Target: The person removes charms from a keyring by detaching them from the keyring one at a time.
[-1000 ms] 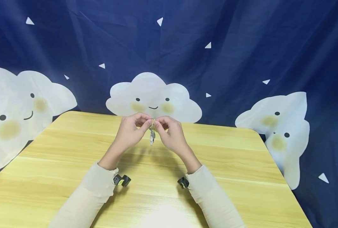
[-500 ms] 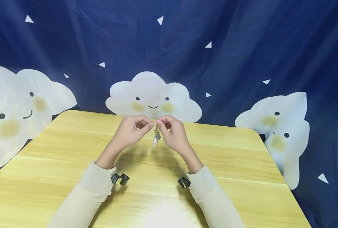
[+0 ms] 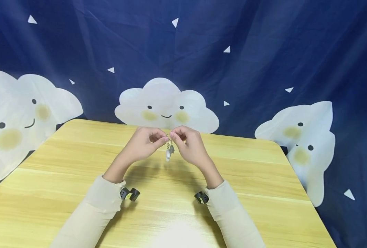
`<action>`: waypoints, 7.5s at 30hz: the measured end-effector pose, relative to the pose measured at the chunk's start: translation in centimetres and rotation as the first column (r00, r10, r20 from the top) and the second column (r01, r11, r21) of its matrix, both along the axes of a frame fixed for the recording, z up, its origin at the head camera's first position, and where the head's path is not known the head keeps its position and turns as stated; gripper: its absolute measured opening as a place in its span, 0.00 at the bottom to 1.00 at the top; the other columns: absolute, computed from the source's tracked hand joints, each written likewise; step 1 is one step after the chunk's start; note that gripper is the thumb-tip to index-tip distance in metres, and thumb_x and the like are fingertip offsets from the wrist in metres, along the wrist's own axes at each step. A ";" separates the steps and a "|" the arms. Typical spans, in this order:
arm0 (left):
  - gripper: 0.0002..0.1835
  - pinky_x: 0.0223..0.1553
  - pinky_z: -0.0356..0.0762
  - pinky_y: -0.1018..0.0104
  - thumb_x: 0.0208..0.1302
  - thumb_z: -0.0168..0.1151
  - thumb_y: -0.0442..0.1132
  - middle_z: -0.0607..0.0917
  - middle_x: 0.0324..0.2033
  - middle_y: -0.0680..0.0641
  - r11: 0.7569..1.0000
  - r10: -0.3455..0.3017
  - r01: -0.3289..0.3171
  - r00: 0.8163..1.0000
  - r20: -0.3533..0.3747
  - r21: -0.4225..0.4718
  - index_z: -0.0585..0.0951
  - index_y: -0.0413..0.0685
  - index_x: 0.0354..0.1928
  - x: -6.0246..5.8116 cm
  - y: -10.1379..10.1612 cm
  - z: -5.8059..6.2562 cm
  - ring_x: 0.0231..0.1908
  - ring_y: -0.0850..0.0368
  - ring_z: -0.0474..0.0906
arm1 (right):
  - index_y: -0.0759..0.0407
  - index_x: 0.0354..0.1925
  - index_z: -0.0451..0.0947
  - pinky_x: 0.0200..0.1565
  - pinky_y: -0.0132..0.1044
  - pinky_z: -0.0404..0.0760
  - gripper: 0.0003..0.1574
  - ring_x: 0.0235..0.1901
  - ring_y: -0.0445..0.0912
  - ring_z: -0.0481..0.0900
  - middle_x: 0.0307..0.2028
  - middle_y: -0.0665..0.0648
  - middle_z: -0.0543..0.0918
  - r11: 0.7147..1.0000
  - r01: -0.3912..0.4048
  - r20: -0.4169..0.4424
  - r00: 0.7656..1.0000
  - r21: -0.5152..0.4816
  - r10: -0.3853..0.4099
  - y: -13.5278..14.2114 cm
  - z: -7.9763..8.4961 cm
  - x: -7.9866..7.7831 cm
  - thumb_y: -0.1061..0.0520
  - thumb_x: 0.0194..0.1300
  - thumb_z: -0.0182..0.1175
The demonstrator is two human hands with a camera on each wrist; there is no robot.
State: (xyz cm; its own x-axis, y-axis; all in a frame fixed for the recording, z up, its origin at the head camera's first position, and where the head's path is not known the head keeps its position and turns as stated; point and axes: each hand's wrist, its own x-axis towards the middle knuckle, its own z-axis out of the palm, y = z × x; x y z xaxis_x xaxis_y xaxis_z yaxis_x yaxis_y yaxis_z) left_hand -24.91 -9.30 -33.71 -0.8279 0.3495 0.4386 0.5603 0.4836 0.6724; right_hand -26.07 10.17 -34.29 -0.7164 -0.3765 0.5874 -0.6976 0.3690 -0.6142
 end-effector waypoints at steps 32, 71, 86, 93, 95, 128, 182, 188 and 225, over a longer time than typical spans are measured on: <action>0.04 0.32 0.79 0.69 0.63 0.63 0.39 0.85 0.27 0.55 0.994 0.080 -0.061 0.972 -0.220 0.091 0.84 0.46 0.36 -0.2 0.3 0.2 0.27 0.65 0.79 | 0.68 0.37 0.78 0.35 0.39 0.77 0.04 0.28 0.47 0.75 0.28 0.59 0.80 0.998 -0.047 -0.026 0.999 0.033 0.048 -0.5 3.0 2.8 0.67 0.65 0.57; 0.04 0.33 0.78 0.70 0.63 0.62 0.37 0.86 0.28 0.53 0.988 0.147 -0.116 0.918 -0.369 0.105 0.84 0.45 0.35 -0.1 0.6 0.1 0.29 0.63 0.79 | 0.70 0.35 0.76 0.29 0.43 0.73 0.04 0.24 0.50 0.71 0.27 0.63 0.78 0.992 -0.065 0.087 0.993 -0.105 0.074 -0.8 2.7 2.7 0.67 0.66 0.56; 0.04 0.27 0.77 0.69 0.63 0.62 0.36 0.85 0.26 0.53 0.981 0.160 -0.109 0.923 -0.350 0.163 0.84 0.45 0.35 -0.1 0.6 0.3 0.28 0.64 0.80 | 0.69 0.35 0.78 0.33 0.42 0.78 0.02 0.25 0.50 0.77 0.28 0.61 0.81 0.997 -0.048 -0.043 0.998 -0.055 0.045 -1.4 2.8 2.9 0.69 0.61 0.61; 0.04 0.28 0.78 0.70 0.63 0.62 0.36 0.85 0.26 0.53 0.977 0.169 -0.112 0.928 -0.333 0.184 0.84 0.44 0.35 -0.2 0.5 0.2 0.27 0.64 0.80 | 0.68 0.36 0.79 0.33 0.40 0.79 0.03 0.27 0.48 0.77 0.28 0.60 0.81 0.999 -0.034 -0.094 0.995 -0.025 0.032 -1.4 2.5 2.9 0.69 0.61 0.61; 0.04 0.29 0.79 0.70 0.63 0.62 0.35 0.85 0.26 0.52 0.976 0.165 -0.105 0.927 -0.336 0.190 0.83 0.42 0.36 -0.3 0.6 0.2 0.27 0.64 0.80 | 0.69 0.35 0.78 0.33 0.41 0.79 0.03 0.27 0.48 0.77 0.28 0.60 0.81 0.999 -0.034 -0.105 0.994 -0.024 0.031 -1.4 2.5 2.9 0.69 0.61 0.61; 0.05 0.29 0.79 0.66 0.62 0.65 0.42 0.86 0.25 0.55 0.934 0.139 -0.088 0.982 -0.125 0.346 0.85 0.50 0.36 -0.1 0.4 0.3 0.25 0.63 0.80 | 0.69 0.33 0.80 0.29 0.43 0.76 0.02 0.25 0.47 0.75 0.24 0.60 0.79 0.996 -0.024 -0.159 0.987 -0.085 0.010 -1.4 2.9 3.1 0.71 0.59 0.61; 0.04 0.33 0.70 0.67 0.59 0.51 0.34 0.72 0.29 0.53 0.996 -0.017 0.000 0.982 -0.190 -0.089 0.69 0.49 0.34 0.0 0.5 0.2 0.32 0.57 0.69 | 0.55 0.29 0.80 0.29 0.32 0.73 0.08 0.27 0.39 0.73 0.26 0.45 0.78 0.994 -0.058 -0.150 0.986 0.095 0.072 0.7 1.2 0.5 0.62 0.62 0.56; 0.04 0.37 0.72 0.69 0.61 0.52 0.33 0.74 0.31 0.53 0.994 -0.063 0.046 0.981 -0.182 -0.098 0.70 0.50 0.36 0.0 0.2 0.3 0.34 0.60 0.70 | 0.55 0.28 0.79 0.28 0.35 0.75 0.09 0.25 0.39 0.74 0.26 0.45 0.78 0.991 -0.071 -0.100 0.992 0.116 0.082 0.9 1.2 0.4 0.63 0.63 0.55; 0.04 0.43 0.74 0.64 0.65 0.59 0.33 0.83 0.35 0.48 0.966 -0.094 -0.036 0.873 -0.478 -0.255 0.82 0.41 0.37 0.7 0.7 1.2 0.39 0.53 0.75 | 0.66 0.31 0.79 0.26 0.34 0.74 0.07 0.21 0.47 0.73 0.21 0.55 0.78 0.997 0.002 0.073 0.997 0.074 -0.007 0.4 4.2 3.0 0.70 0.62 0.55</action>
State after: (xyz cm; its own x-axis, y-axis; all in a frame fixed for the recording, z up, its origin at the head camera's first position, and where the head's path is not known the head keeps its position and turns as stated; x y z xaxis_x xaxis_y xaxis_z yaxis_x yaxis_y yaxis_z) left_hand -24.20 -8.57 -32.50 -0.5222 0.5206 0.6755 0.7987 0.5761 0.1735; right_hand -23.07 10.62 -30.13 -0.7584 -0.4135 0.5038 -0.6497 0.4180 -0.6349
